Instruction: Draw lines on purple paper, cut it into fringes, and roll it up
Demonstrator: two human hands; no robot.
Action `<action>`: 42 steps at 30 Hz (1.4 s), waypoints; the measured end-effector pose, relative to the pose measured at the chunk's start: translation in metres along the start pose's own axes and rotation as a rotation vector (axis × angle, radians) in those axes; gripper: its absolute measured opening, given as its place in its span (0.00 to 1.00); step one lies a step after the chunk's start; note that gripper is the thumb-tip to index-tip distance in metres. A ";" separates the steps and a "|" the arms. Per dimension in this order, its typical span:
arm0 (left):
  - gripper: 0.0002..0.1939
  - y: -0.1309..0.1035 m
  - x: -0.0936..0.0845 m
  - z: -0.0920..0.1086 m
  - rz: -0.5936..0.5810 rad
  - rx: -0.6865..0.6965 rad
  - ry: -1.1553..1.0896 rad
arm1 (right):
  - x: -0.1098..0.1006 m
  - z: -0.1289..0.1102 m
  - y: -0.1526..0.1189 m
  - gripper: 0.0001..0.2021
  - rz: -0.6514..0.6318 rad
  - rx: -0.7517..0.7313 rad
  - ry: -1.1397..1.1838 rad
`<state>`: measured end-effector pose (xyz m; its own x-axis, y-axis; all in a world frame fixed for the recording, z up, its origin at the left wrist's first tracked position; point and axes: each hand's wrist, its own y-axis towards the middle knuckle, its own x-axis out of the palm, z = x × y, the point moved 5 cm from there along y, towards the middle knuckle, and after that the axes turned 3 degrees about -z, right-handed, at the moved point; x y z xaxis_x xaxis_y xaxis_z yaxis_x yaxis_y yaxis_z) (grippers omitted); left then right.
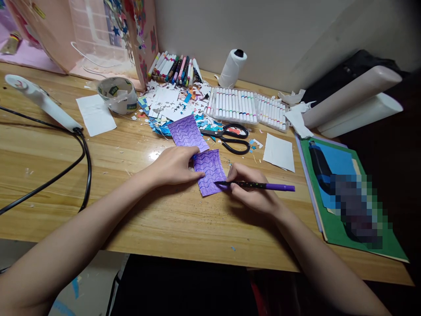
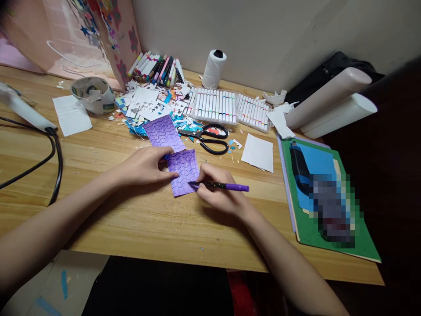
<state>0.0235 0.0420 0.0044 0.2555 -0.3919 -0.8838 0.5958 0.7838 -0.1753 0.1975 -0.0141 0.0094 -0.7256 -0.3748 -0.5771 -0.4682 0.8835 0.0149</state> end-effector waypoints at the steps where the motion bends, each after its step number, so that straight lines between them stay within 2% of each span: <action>1: 0.18 0.000 0.000 0.000 -0.001 -0.001 -0.001 | -0.001 0.000 0.000 0.05 -0.003 0.001 -0.001; 15: 0.18 0.001 0.000 0.001 -0.005 0.005 -0.003 | -0.013 0.004 0.001 0.06 0.060 0.042 -0.095; 34: 0.18 0.001 0.001 0.000 -0.001 0.011 0.010 | -0.025 0.007 0.001 0.09 0.078 0.048 -0.136; 39: 0.19 0.001 0.001 -0.001 -0.004 0.007 0.022 | -0.030 0.006 -0.003 0.06 0.189 -0.022 0.030; 42: 0.20 0.001 0.002 -0.001 0.001 0.011 0.024 | -0.020 0.001 -0.004 0.04 0.125 -0.065 0.153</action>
<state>0.0237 0.0429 0.0024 0.2381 -0.3794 -0.8940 0.6038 0.7789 -0.1697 0.2146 -0.0102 0.0201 -0.8458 -0.3059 -0.4370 -0.3977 0.9076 0.1345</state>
